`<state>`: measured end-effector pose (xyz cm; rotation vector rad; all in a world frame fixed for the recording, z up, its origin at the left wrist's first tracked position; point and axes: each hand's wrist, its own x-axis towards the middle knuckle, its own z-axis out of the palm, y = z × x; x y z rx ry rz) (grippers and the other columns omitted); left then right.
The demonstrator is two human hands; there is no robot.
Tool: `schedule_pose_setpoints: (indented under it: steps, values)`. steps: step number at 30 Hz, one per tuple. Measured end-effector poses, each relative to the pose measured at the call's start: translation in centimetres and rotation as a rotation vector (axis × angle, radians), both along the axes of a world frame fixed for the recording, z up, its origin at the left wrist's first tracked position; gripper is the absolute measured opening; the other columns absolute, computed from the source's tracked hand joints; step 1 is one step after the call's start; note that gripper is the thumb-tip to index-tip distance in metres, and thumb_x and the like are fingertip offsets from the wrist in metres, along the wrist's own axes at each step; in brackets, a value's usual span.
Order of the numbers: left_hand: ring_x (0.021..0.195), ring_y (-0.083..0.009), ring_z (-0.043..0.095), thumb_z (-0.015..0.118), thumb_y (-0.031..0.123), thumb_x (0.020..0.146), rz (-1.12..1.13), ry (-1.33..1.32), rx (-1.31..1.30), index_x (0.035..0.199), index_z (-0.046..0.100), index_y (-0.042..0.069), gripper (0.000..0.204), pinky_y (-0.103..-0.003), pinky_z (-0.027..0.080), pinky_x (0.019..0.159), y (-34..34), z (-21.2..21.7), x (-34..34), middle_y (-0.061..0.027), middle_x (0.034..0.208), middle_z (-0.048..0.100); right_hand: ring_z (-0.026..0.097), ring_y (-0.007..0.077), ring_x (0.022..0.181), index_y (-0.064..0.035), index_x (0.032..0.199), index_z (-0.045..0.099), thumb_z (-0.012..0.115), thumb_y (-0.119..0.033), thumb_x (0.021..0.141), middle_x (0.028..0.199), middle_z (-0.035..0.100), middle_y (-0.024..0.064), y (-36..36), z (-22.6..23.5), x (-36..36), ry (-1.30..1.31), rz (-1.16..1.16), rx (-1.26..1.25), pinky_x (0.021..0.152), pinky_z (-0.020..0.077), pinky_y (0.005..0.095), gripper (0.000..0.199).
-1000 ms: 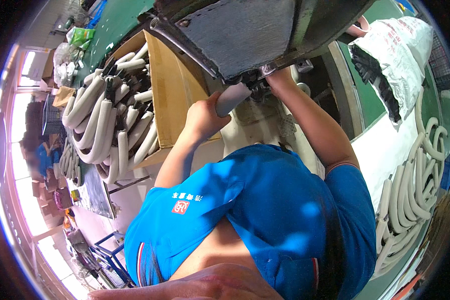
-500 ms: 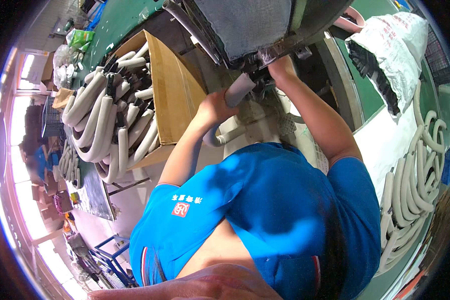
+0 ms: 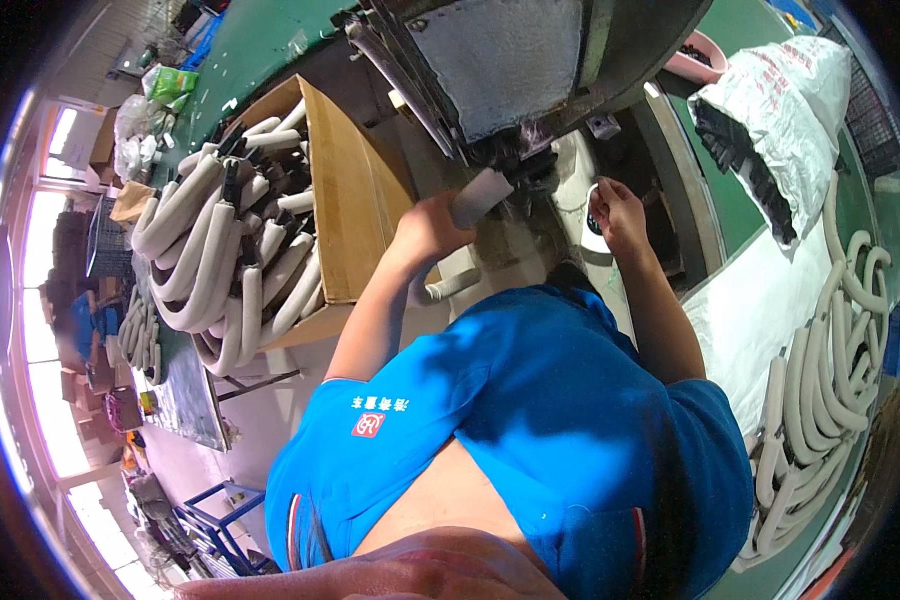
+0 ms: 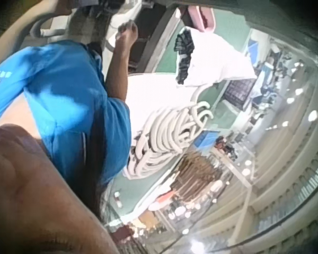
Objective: The person repeatedly picks up a gray foam tube and a black plastic clip, inserts the clip into the tube end, and places the assembled unit into a cardboard bin. The process is repeated multiple times in a consistent sequence.
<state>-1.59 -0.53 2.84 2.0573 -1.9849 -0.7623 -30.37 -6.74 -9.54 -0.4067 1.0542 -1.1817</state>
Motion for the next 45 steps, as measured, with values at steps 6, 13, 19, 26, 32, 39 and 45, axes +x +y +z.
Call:
schedule_pose_setpoints:
  steps: [6, 13, 19, 26, 32, 39, 45]
  values:
    - [0.09, -0.0349, 0.063, 0.066, 0.029, 0.062, -0.033, -0.004, -0.001, 0.105, 0.062, 0.009, 0.047, -0.043, 0.051, 0.079, -0.3, -1.0, 0.2, -0.0181, 0.094, 0.066, 0.051, 0.0095, 0.067, -0.0015, 0.109, 0.058, 0.057, -0.019, 0.092, 0.078, 0.05, -0.0005, -1.8, 1.8, 1.4, 0.0, 0.167, -0.111, 0.066, 0.0463, 0.0253, 0.024]
    - [0.087, -0.0359, 0.062, 0.071, 0.021, 0.059, -0.168, 0.201, 0.057, 0.1, 0.063, 0.004, 0.044, -0.039, 0.049, 0.076, 1.5, 2.2, 2.7, -0.0198, 0.089, 0.065, 0.05, 0.008, 0.067, -0.0036, 0.105, 0.058, 0.057, -0.016, 0.091, 0.075, 0.053, -0.0005, -1.2, 6.9, 6.0, -0.002, 0.172, -0.238, 0.065, 0.0432, 0.0214, 0.018]
    - [0.079, -0.0341, 0.062, 0.068, 0.017, 0.058, -0.196, 0.317, 0.121, 0.095, 0.06, 0.006, 0.04, -0.038, 0.049, 0.072, 7.3, 2.2, 7.7, -0.0168, 0.081, 0.064, 0.052, 0.0087, 0.065, -0.0025, 0.087, 0.059, 0.06, -0.016, 0.089, 0.07, 0.057, 0.001, -0.5, 7.7, 9.0, 0.361, 0.335, -0.635, 0.062, 0.0411, 0.0241, 0.013]
    - [0.078, -0.0363, 0.061, 0.068, 0.018, 0.059, -0.061, 0.349, 0.099, 0.091, 0.058, 0.007, 0.036, -0.039, 0.048, 0.07, 11.1, 0.6, 7.3, -0.0174, 0.08, 0.063, 0.054, 0.0092, 0.066, 0.0001, 0.087, 0.06, 0.061, -0.017, 0.089, 0.071, 0.059, 0.0031, -0.8, 8.4, 9.5, 0.626, 0.411, -0.605, 0.064, 0.0444, 0.0251, 0.017]
    - [0.078, -0.0366, 0.061, 0.068, 0.019, 0.059, -0.128, 0.37, 0.127, 0.092, 0.059, 0.007, 0.037, -0.04, 0.048, 0.07, 9.8, 1.8, 5.0, -0.0186, 0.08, 0.063, 0.053, 0.0118, 0.074, -0.0036, 0.094, 0.056, 0.052, -0.03, 0.094, 0.081, 0.055, 0.004, -0.5, 8.6, 7.9, 0.261, 0.323, -0.232, 0.067, 0.0434, 0.0276, 0.027]
    - [0.077, -0.0376, 0.062, 0.066, 0.042, 0.065, -0.373, 0.203, 0.163, 0.092, 0.061, 0.013, 0.04, -0.043, 0.049, 0.066, 10.1, 2.2, -1.9, -0.0182, 0.077, 0.063, 0.057, 0.0184, 0.081, -0.0017, 0.085, 0.06, 0.033, -0.035, 0.1, 0.083, 0.06, 0.0089, 10.8, 13.8, 2.6, 0.085, 0.863, -0.73, 0.078, 0.0442, 0.0317, 0.045]
    - [0.072, -0.0359, 0.062, 0.067, 0.03, 0.068, -0.208, 0.397, 0.305, 0.088, 0.063, 0.006, 0.031, -0.039, 0.049, 0.063, 10.4, 5.0, -5.8, -0.0207, 0.074, 0.061, 0.053, 0.0137, 0.052, -0.003, 0.061, 0.058, 0.041, -0.033, 0.099, 0.057, 0.057, 0.0047, 12.4, 13.0, 0.6, 0.337, 0.682, -0.655, 0.05, 0.0422, 0.0284, 0.051]
